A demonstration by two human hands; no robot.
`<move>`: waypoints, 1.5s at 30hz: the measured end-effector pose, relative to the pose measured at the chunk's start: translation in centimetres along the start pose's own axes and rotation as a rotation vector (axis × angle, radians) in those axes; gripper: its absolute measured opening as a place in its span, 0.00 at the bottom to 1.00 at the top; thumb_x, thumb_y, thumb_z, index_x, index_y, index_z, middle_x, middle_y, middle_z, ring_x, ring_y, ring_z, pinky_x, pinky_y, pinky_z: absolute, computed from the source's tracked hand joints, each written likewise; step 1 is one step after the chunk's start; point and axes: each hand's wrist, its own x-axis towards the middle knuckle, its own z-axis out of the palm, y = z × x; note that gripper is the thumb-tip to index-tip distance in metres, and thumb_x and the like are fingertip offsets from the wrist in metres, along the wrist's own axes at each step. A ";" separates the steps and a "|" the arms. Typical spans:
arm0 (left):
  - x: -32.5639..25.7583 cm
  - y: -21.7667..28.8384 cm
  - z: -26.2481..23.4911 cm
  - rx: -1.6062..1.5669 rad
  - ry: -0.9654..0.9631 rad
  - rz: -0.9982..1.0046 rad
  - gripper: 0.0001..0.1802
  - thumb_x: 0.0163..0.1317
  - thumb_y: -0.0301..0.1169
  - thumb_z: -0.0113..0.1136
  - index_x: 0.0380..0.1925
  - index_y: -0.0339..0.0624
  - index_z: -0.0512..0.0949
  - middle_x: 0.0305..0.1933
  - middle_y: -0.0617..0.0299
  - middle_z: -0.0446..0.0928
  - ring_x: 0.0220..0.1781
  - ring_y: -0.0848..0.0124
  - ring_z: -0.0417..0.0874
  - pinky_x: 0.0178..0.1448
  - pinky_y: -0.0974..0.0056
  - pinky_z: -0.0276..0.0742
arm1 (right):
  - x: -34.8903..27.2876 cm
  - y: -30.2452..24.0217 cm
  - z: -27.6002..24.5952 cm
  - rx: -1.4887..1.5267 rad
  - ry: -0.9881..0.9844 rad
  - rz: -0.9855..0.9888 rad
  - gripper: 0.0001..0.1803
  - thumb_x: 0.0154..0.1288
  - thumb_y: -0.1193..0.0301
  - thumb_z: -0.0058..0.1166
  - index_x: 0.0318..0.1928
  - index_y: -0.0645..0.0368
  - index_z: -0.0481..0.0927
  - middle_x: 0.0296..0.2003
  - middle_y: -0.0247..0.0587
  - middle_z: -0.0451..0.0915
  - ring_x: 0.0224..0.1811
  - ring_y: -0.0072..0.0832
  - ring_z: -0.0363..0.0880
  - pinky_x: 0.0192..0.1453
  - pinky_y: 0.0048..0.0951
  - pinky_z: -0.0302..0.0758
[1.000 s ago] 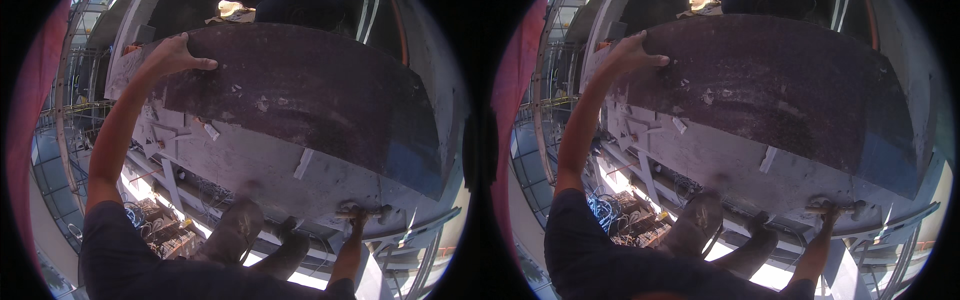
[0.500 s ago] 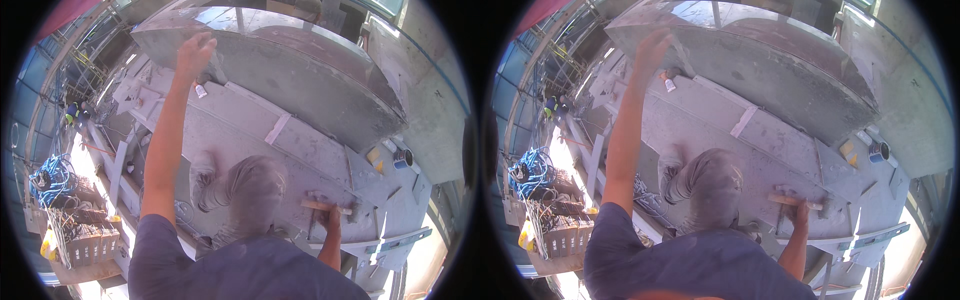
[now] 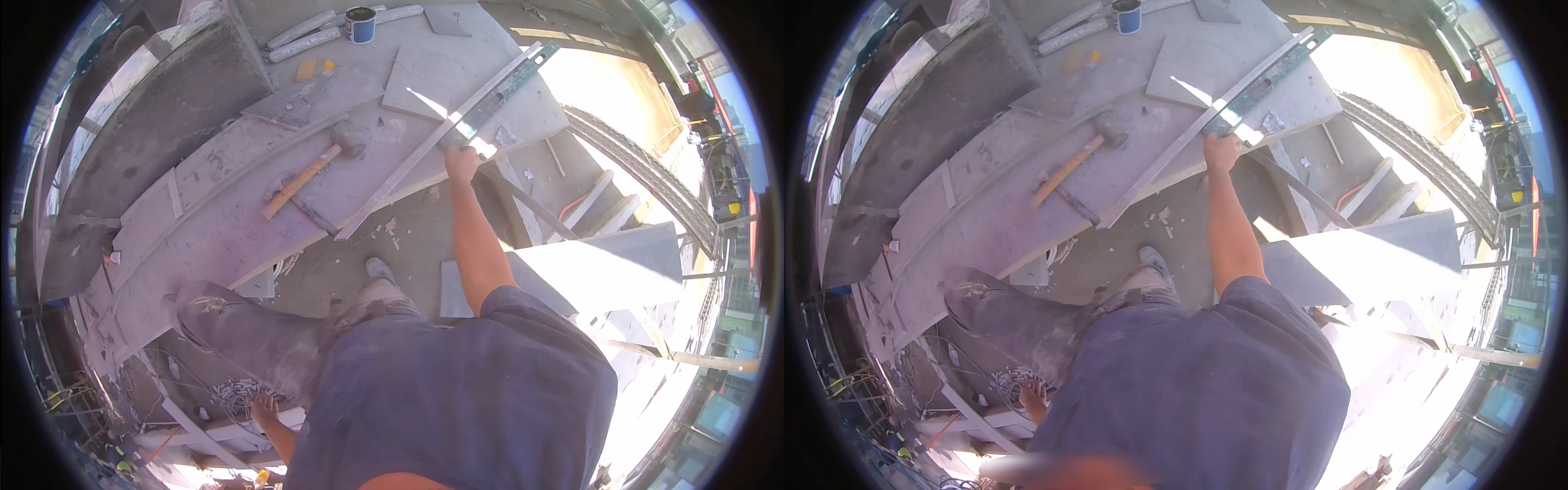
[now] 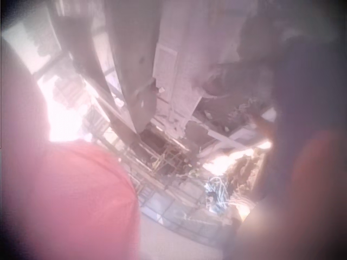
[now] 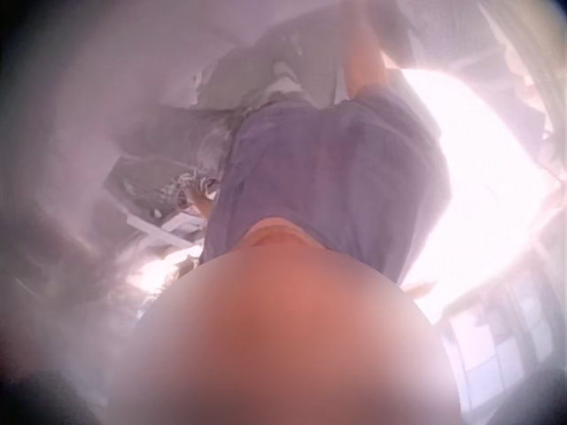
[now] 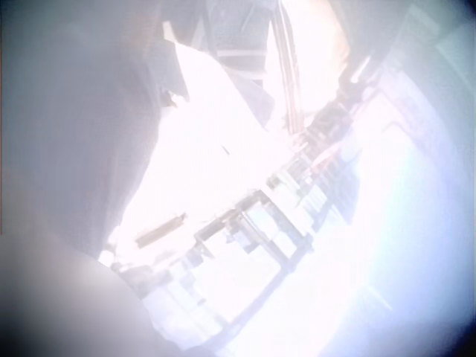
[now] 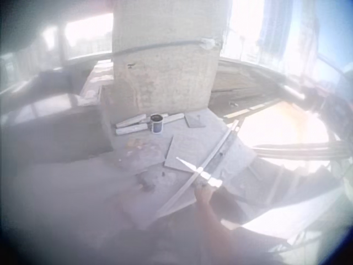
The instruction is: The person uses a rubber mallet to repeatedly strike a large metal sheet on a workbench. They then use a spirit level to check alignment, remove a small piece of debris, and open a small bag of fasteners.
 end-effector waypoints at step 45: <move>-14.3 -17.7 -1.1 0.092 -0.051 -0.085 0.29 0.80 0.40 0.59 0.75 0.38 0.73 0.73 0.42 0.80 0.72 0.40 0.85 0.76 0.31 0.76 | 14.7 4.7 2.7 -0.054 -0.247 0.075 0.31 0.75 0.48 0.59 0.53 0.68 0.91 0.50 0.55 0.92 0.52 0.51 0.90 0.63 0.51 0.81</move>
